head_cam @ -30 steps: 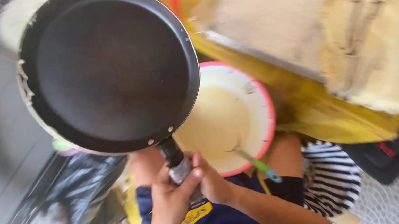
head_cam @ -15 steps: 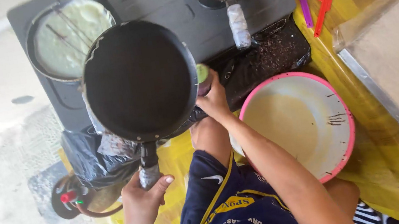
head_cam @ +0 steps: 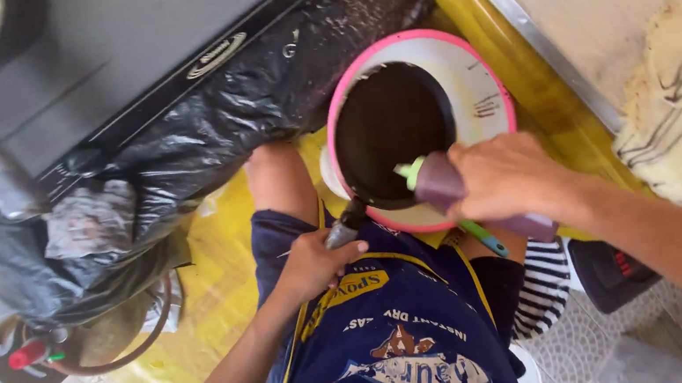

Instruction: The person repeatedly scoops batter from a pink bucket into small pans, spreads it, and places the pans on a gas stove. They then drizzle chocolate sauce over the batter in the pans and transfer finished crepes to a stack on the counter. The process is repeated multiple times throughout the clip.

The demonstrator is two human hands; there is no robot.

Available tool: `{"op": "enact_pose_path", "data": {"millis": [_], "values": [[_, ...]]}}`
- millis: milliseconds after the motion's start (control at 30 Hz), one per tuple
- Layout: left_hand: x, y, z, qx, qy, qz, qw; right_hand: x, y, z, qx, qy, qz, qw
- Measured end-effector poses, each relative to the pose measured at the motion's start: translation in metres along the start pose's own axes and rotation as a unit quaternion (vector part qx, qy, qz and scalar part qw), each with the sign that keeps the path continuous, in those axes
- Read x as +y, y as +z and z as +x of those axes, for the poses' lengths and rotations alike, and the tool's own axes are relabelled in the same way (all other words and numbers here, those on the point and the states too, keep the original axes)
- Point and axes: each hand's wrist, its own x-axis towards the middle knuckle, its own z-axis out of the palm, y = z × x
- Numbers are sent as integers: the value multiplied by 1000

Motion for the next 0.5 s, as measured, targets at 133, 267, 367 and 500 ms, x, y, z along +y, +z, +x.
{"op": "enact_pose_path", "data": {"millis": [133, 267, 367, 500], "values": [[3, 25, 13, -63, 3, 29, 998, 49, 17, 16, 96, 98, -24, 990], [-3, 32, 22, -78, -1, 30, 996, 38, 44, -14, -57, 62, -28, 996], [8, 35, 18, -88, -12, 36, 995, 54, 48, -20, -50, 132, 5, 990], [20, 32, 11, -92, -63, 57, 992, 53, 43, -32, -88, 130, -40, 987]]}}
